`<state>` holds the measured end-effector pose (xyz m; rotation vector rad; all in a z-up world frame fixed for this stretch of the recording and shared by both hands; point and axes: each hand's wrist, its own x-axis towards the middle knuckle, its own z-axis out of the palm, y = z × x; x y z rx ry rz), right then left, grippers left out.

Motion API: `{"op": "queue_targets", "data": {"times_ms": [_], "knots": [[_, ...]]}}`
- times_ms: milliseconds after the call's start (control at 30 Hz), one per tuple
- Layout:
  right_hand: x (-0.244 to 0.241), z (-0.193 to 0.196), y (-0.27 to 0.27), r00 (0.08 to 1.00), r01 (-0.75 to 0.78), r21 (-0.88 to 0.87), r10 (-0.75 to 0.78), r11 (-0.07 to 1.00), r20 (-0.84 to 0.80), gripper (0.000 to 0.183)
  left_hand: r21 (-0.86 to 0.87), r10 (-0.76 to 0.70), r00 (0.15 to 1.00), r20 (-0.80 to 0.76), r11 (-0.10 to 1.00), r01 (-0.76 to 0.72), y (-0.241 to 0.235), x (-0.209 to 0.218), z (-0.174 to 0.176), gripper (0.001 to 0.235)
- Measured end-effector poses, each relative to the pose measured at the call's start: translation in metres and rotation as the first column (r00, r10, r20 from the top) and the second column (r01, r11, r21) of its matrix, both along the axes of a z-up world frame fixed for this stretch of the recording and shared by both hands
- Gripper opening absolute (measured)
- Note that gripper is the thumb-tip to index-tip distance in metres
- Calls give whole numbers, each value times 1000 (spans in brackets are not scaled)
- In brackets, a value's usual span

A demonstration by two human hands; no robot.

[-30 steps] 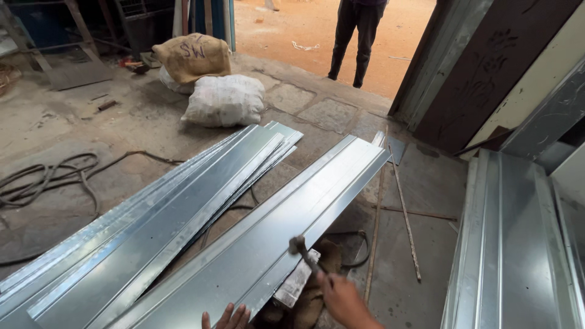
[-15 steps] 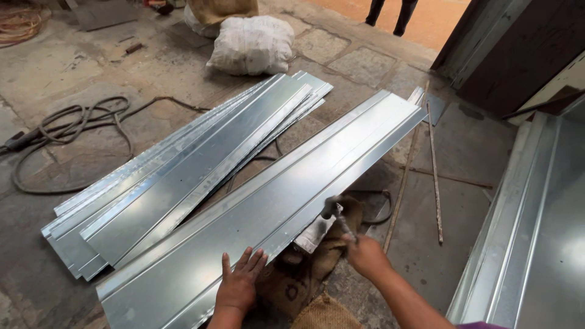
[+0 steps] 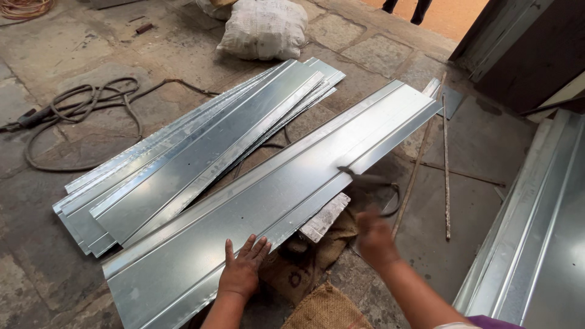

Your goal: The person uses a hammer to flatten and shape the edge of a metal sheet placed on the ground.

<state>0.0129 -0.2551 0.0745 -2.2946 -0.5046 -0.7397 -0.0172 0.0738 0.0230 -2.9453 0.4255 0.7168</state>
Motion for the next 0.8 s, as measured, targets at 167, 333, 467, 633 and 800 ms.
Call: {"op": "queue_targets", "data": {"times_ms": [167, 333, 467, 633, 800], "knots": [[17, 28, 7, 796, 278, -221, -353, 935, -492, 53, -76, 45, 998, 36, 996, -42, 2, 1, -7, 84], [-2, 140, 0, 993, -82, 453, 111, 888, -38, 49, -49, 32, 999, 42, 998, -30, 13, -5, -17, 94], [2, 81, -2, 957, -276, 613, 151, 740, 249, 40, -76, 32, 990, 138, 997, -22, 30, -13, -36, 84], [4, 11, 7, 874, 164, -148, -213, 975, -436, 48, -52, 15, 976, 218, 999, -4, 28, -12, -38, 85], [-3, 115, 18, 797, 325, 29, -257, 945, -547, 50, -27, 76, 996, 38, 997, -75, 27, -16, -14, 90]]}}
